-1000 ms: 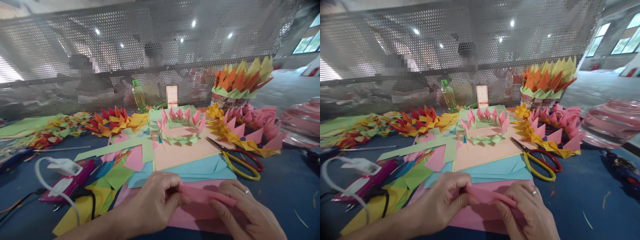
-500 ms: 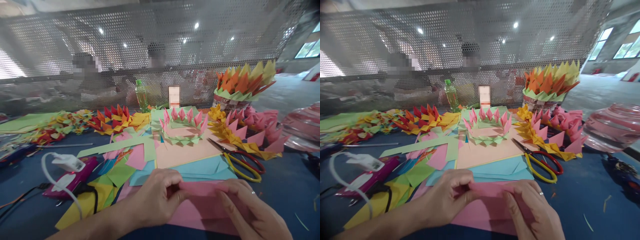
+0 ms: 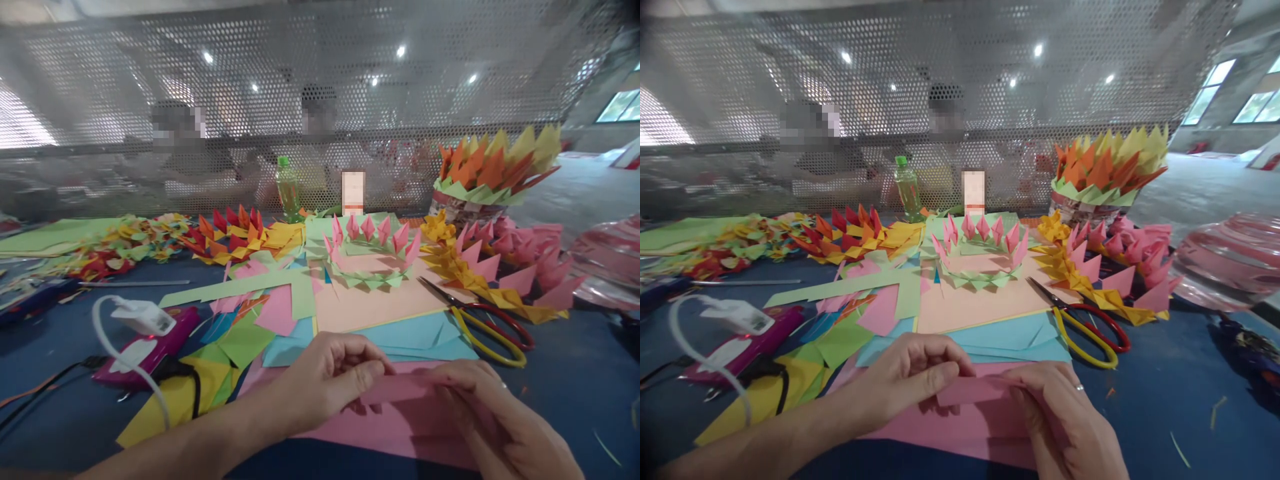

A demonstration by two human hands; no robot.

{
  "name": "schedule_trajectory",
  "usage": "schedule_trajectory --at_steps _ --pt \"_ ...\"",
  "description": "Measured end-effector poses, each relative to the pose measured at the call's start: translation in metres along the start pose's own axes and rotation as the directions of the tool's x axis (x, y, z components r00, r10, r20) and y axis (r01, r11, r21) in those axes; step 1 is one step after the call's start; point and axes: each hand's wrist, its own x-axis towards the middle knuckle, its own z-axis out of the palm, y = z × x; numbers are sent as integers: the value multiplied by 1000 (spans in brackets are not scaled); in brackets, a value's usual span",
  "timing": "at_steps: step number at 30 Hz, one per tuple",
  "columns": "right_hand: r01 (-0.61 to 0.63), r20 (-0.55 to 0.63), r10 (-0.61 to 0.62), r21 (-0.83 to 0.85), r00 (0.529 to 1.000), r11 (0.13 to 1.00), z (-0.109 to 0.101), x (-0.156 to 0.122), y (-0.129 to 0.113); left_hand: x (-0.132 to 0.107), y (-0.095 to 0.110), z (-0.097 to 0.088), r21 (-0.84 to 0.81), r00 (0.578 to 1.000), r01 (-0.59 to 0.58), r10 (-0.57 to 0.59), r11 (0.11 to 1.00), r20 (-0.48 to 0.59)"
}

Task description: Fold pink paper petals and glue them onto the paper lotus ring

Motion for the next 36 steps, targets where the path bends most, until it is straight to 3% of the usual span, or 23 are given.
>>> schedule_trajectory --at_steps 9,25,36 --pt "17 35 -18 40 999 999 1 3 1 2 1 0 -179 988 129 -112 975 104" --pt "18 66 -23 74 998 997 0 0 2 1 2 -1 -196 984 88 -55 977 168" --pt "-2 44 -2 75 999 997 3 2 -3 1 0 0 -195 968 171 -127 966 216"
